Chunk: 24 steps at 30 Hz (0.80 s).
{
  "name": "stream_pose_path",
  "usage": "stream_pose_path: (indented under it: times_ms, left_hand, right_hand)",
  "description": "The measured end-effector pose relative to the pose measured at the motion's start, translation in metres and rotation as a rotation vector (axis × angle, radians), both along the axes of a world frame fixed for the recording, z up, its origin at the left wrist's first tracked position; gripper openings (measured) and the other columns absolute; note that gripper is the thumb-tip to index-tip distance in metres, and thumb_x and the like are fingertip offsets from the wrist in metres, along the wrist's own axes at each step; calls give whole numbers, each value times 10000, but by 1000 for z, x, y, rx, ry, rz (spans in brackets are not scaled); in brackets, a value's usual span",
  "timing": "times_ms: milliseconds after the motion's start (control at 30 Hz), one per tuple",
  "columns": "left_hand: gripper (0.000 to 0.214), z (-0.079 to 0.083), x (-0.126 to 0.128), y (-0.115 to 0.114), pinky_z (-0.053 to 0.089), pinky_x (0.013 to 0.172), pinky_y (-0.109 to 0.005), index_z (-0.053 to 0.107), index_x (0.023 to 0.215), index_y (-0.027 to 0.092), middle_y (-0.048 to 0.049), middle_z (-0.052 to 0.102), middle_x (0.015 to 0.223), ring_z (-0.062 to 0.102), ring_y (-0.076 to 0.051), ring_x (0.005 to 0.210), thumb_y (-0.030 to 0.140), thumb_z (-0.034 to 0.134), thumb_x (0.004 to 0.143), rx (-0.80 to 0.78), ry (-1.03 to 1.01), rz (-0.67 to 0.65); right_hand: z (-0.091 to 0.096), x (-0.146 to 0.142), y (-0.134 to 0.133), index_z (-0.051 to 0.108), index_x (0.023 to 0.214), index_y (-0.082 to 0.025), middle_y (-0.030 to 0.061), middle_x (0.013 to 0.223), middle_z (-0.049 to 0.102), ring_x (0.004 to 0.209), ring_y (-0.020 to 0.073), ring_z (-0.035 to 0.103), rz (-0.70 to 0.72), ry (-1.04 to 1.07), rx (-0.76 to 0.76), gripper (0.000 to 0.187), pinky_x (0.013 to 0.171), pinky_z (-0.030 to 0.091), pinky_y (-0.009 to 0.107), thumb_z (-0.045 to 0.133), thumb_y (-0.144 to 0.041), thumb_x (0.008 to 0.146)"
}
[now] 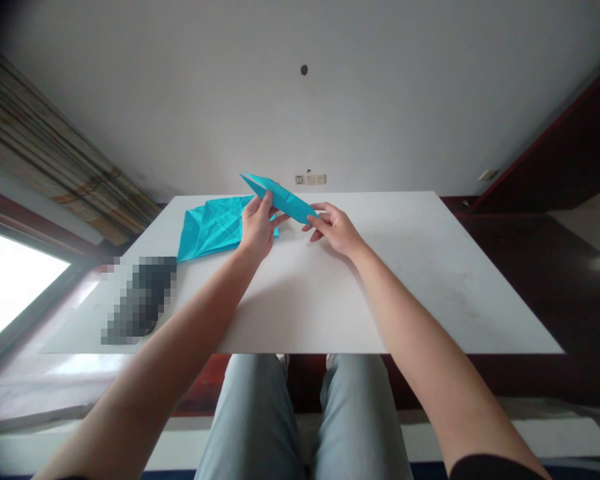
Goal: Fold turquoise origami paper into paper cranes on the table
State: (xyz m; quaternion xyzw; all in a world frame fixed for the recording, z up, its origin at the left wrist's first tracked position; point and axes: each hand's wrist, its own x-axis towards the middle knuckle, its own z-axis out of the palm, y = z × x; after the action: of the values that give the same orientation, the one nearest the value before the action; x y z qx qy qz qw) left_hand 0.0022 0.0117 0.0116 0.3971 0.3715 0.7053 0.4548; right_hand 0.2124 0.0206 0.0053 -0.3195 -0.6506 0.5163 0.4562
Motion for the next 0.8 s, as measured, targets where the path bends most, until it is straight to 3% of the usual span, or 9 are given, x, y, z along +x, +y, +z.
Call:
stream_pose_path:
  times_ms: [100,433,567,700,800]
  left_hand:
    - [438,-2,2,3,740,848,-346,708,981,233,-48,786,966,807,-205,946,637,876,1009,25,-19,59]
    - [459,5,-2,0,710,780,-279,688,930,227,-21,732,881,764,-168,856,630,898,1000,39,-69,203]
    - [480,3,-2,4,703,758,-274,686,934,228,-23,726,885,760,-168,857,658,892,995,55,-50,211]
    - [480,2,-11,6,654,685,-232,692,948,231,-4,695,857,729,-147,804,670,879,996,54,1,302]
    - [447,3,-13,3,602,630,-210,723,1047,234,-6,750,935,732,-133,782,637,905,984,49,68,266]
  right_hand:
    - [1,2,0,725,1052,-246,37,861,868,604,159,721,12,-26,-25,755,655,671,334,962,-902,761]
    - [4,0,-2,700,911,-252,36,763,833,567,159,700,-1,-38,-58,760,603,635,320,941,-950,732]
    - [3,5,-1,708,886,-250,31,736,794,549,144,623,-69,-84,-11,750,559,545,302,904,-964,767]
    - [5,12,4,745,893,-241,36,786,785,555,122,475,-167,-144,76,739,521,387,296,836,-973,834]
    - [8,14,6,761,917,-249,28,809,768,586,130,457,-215,-135,106,728,548,371,308,802,-973,870]
